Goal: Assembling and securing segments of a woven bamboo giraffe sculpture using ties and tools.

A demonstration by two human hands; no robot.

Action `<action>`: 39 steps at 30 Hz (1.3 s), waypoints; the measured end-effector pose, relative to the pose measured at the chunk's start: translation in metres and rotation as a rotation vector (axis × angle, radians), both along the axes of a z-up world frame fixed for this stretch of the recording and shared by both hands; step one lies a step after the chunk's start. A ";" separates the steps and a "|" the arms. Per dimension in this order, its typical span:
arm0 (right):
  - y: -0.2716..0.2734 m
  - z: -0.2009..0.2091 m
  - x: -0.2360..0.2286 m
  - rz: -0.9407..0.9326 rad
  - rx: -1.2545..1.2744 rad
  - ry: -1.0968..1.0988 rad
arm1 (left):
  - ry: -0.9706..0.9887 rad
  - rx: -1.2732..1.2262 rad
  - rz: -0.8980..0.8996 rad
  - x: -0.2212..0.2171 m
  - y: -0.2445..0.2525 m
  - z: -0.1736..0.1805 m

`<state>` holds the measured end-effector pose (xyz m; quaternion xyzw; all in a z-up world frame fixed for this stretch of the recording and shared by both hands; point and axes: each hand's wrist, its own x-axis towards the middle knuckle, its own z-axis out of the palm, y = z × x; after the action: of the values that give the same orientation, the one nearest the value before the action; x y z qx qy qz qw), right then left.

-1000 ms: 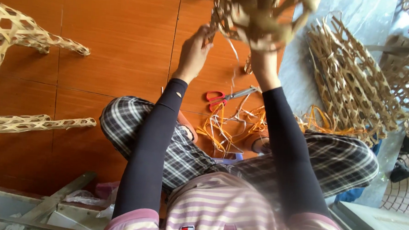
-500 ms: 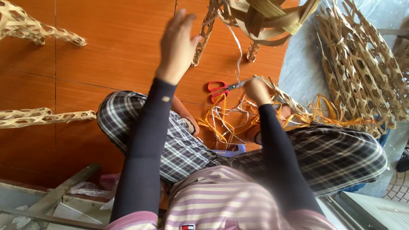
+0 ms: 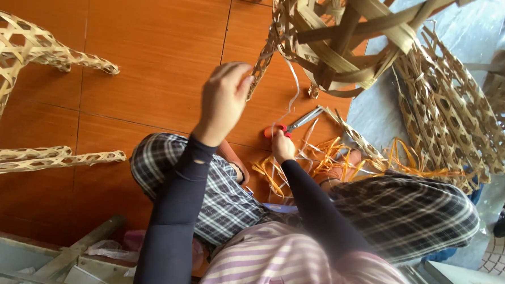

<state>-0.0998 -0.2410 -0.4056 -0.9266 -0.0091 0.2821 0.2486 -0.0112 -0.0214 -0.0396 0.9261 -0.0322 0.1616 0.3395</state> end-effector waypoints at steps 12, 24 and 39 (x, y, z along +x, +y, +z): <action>-0.050 0.003 -0.016 -0.324 -0.166 -0.034 | -0.193 0.111 0.224 0.049 -0.073 -0.051; -0.081 0.082 0.012 -1.108 1.193 0.489 | -0.114 0.188 0.307 0.064 -0.067 -0.094; -0.115 0.350 0.044 0.091 0.569 0.096 | -0.038 -0.207 0.185 0.045 -0.042 -0.076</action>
<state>-0.0560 -0.3564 -0.0553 -0.8038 -0.1175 0.3225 0.4858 0.0342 -0.0632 -0.1161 0.8820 0.0639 0.2122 0.4160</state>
